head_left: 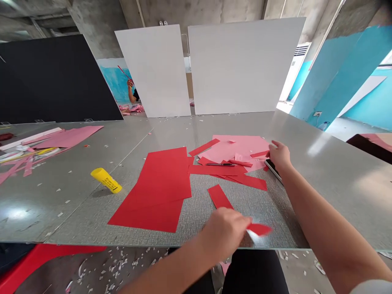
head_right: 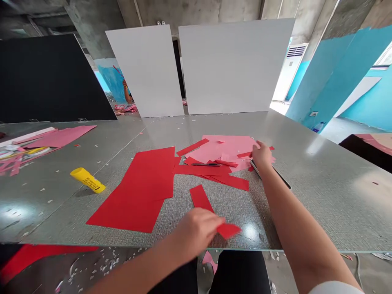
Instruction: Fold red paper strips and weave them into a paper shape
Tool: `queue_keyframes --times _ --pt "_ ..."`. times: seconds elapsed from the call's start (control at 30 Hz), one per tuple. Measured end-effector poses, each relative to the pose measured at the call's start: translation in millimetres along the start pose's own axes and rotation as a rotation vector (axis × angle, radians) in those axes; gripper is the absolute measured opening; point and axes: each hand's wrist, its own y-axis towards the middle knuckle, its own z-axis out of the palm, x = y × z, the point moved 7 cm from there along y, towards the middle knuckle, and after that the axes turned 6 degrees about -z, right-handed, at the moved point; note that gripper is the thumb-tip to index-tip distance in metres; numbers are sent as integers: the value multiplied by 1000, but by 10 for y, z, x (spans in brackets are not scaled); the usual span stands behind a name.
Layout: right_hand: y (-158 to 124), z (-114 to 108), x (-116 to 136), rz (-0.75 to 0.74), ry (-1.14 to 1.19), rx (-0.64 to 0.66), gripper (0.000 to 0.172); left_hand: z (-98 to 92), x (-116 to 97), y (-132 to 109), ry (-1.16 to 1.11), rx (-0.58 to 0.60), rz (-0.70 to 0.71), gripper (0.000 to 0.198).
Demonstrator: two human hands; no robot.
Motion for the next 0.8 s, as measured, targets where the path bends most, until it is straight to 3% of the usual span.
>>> queue_keyframes --times 0.03,0.1,0.17,0.27,0.33,0.53,0.6,0.7,0.8 --pt "-141 17 115 -28 53 38 36 -162 137 104 -103 -72 -83 23" --pt "-486 172 454 -156 358 287 42 -455 464 301 -349 -213 -286 23" --pt "-847 297 750 -239 500 505 47 -697 784 425 -629 -410 -463 26" --pt "-1304 493 1051 -387 581 851 47 -837 1095 523 -1109 -581 -530 31" --pt "-1449 600 1083 -417 565 974 37 -868 1258 499 -1256 -672 -567 30" --pt "-1392 758 909 -284 525 1015 31 -861 1651 296 -1322 -883 -666 31" --pt "-1349 744 856 -223 527 998 26 -830 1715 281 -1314 -873 -687 32" --pt "-1321 676 853 -205 582 964 48 -771 1759 290 -1300 -833 -721 31" --pt "-1370 634 901 -259 590 1008 56 -732 1757 315 -1297 -797 -711 28"
